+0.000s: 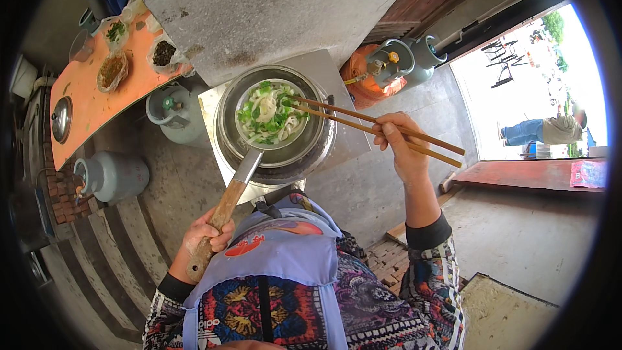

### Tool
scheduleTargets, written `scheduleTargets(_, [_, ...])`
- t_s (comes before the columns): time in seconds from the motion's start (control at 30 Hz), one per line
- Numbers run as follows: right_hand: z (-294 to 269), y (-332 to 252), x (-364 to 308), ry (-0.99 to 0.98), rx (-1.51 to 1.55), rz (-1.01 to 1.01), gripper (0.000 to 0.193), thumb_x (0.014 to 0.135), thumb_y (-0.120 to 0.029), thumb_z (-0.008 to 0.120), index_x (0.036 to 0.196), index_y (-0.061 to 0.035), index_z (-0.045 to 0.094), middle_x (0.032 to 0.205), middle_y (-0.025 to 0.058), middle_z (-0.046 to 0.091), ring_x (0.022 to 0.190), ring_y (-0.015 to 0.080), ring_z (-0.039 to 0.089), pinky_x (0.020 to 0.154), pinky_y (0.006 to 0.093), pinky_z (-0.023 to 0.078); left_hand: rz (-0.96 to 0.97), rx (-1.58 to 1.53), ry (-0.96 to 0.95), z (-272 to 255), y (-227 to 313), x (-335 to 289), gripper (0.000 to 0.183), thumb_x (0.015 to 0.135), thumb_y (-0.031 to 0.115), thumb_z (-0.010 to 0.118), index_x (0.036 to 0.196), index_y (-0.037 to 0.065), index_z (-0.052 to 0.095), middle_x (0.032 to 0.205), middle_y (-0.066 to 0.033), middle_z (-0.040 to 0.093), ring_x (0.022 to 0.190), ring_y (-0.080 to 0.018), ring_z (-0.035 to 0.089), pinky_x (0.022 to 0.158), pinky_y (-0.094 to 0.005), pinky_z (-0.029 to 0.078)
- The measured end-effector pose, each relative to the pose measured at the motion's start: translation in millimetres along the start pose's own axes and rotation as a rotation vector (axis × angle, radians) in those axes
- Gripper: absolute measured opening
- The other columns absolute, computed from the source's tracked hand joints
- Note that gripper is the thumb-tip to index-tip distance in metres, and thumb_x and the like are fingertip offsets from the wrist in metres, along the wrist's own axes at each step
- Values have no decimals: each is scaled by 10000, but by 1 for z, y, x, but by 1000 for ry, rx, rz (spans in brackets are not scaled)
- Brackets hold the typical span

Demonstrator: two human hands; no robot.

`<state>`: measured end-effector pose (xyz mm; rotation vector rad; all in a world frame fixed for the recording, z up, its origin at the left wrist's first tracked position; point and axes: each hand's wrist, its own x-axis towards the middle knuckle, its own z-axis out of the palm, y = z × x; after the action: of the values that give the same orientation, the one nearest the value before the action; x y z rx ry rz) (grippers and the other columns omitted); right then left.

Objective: The person cooks noodles and vegetables in a large pot, stirs with chopsticks, and uses a strainer to transfer cooked items into a bowl. They add broth and serve the finished dish to a customer at an outdoor table.

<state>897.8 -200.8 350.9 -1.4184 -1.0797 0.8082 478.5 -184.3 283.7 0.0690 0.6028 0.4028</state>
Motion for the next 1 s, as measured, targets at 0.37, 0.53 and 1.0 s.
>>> scheduleTargets(0.37, [31, 4, -3, -215, -412, -264, 163, 795, 18, 616, 953, -19, 634, 904, 117, 611, 765, 191, 612, 656, 275, 496, -22, -96, -35, 1, -2, 5, 682, 710, -6, 505, 1362, 20, 309, 858, -112, 422, 537, -101, 416, 413, -221, 352])
scheduleTargets(0.53, [31, 1, -29, -546, -640, -659, 259, 705, 15, 680, 952, -39, 624, 912, 119, 606, 754, 236, 612, 634, 305, 499, -44, -304, -174, -1, 0, 12, 638, 731, -14, 489, 1345, 10, 316, 906, -138, 463, 581, -125, 441, 467, -241, 380])
scheduleTargets(1.0, [46, -35, -8, -240, -38, -134, 131, 888, -75, 555, 941, 30, 612, 872, 125, 588, 661, 134, 583, 560, 228, 458, -9, -41, -46, 30, 8, 13, 623, 730, 10, 498, 1330, 24, 335, 890, -113, 476, 610, -131, 431, 504, -243, 373])
